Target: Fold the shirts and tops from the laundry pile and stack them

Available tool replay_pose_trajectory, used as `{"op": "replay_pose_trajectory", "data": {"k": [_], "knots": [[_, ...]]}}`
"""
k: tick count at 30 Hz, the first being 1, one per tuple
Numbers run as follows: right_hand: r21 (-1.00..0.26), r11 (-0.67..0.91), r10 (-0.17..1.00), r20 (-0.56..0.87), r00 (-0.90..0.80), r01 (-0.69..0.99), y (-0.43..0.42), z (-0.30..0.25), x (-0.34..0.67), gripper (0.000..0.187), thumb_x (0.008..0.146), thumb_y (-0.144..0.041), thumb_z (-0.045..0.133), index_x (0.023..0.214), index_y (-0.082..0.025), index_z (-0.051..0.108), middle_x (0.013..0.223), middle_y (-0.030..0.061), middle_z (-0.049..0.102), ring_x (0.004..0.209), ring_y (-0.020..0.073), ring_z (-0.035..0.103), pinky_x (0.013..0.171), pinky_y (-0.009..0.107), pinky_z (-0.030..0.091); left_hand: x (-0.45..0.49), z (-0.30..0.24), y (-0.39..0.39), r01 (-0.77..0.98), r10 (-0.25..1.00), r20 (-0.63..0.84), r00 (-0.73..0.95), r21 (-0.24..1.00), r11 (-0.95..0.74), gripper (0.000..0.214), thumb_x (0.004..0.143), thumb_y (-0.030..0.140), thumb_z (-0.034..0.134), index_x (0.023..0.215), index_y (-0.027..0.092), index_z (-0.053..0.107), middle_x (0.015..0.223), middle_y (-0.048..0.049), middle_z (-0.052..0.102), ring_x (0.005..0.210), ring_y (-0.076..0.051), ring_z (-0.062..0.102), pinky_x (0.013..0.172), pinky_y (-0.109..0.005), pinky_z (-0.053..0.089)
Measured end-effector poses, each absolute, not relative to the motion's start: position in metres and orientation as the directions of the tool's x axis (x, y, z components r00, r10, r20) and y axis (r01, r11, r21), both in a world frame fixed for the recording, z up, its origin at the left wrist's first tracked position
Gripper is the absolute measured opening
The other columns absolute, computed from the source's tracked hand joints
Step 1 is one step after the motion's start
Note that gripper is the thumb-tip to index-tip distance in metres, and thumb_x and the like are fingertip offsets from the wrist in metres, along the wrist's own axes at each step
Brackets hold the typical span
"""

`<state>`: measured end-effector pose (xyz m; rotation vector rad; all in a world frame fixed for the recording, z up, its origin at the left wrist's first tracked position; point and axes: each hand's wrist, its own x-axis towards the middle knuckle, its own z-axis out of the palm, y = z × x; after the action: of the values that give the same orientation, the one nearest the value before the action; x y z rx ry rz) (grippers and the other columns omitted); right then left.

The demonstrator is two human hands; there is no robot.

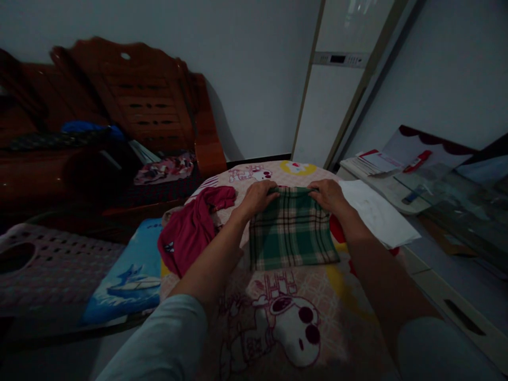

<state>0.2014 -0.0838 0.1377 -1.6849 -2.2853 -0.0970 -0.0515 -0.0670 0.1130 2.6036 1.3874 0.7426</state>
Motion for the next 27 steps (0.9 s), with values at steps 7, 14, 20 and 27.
{"op": "replay_pose_trajectory", "data": {"k": [7, 14, 20, 27], "knots": [[-0.016, 0.279, 0.932, 0.247, -0.266, 0.96, -0.038, 0.14, 0.188, 0.025, 0.085, -0.019, 0.058, 0.104, -0.02, 0.074, 0.109, 0.0073, 0.073, 0.101, 0.0222, 0.062, 0.088, 0.033, 0.043, -0.05, 0.113, -0.024, 0.825, 0.845, 0.32, 0.43, 0.241, -0.511, 0.025, 0.09, 0.029, 0.06, 0.11, 0.015, 0.066, 0.11, -0.0101, 0.069, 0.105, -0.024, 0.062, 0.09, -0.034, 0.046], [0.094, 0.214, 0.953, 0.199, -0.229, 0.972, -0.007, 0.124, 0.174, 0.032, 0.09, -0.014, 0.048, 0.115, -0.014, 0.068, 0.111, 0.015, 0.069, 0.105, 0.0261, 0.059, 0.089, 0.036, 0.042, -0.039, 0.097, 0.007, 0.895, 0.887, 0.319, 0.335, 0.186, -0.405, 0.031, 0.091, 0.023, 0.056, 0.12, 0.014, 0.061, 0.126, -0.0161, 0.061, 0.12, -0.03, 0.055, 0.101, -0.047, 0.042], [0.037, 0.265, 0.933, 0.244, -0.266, 0.964, -0.057, 0.065, 0.172, 0.034, 0.093, -0.015, 0.041, 0.115, -0.012, 0.066, 0.113, 0.0176, 0.065, 0.109, 0.0278, 0.055, 0.096, 0.04, 0.04, -0.03, 0.034, -0.05, 0.827, 0.865, 0.338, 0.37, 0.304, -0.472, 0.047, 0.088, 0.016, 0.056, 0.135, 0.012, 0.051, 0.148, -0.0188, 0.044, 0.138, -0.028, 0.04, 0.115, -0.046, 0.031], [-0.062, 0.29, 0.931, 0.251, -0.267, 0.955, -0.114, 0.001, 0.202, 0.042, 0.099, -0.031, 0.039, 0.133, -0.014, 0.055, 0.143, 0.0162, 0.051, 0.131, 0.0268, 0.045, 0.108, 0.043, 0.035, -0.044, -0.005, -0.105, 0.801, 0.85, 0.195, 0.49, 0.284, -0.527, 0.054, 0.096, 0.042, 0.047, 0.145, 0.019, 0.042, 0.153, -0.0157, 0.04, 0.143, -0.031, 0.034, 0.115, -0.055, 0.027]]}}
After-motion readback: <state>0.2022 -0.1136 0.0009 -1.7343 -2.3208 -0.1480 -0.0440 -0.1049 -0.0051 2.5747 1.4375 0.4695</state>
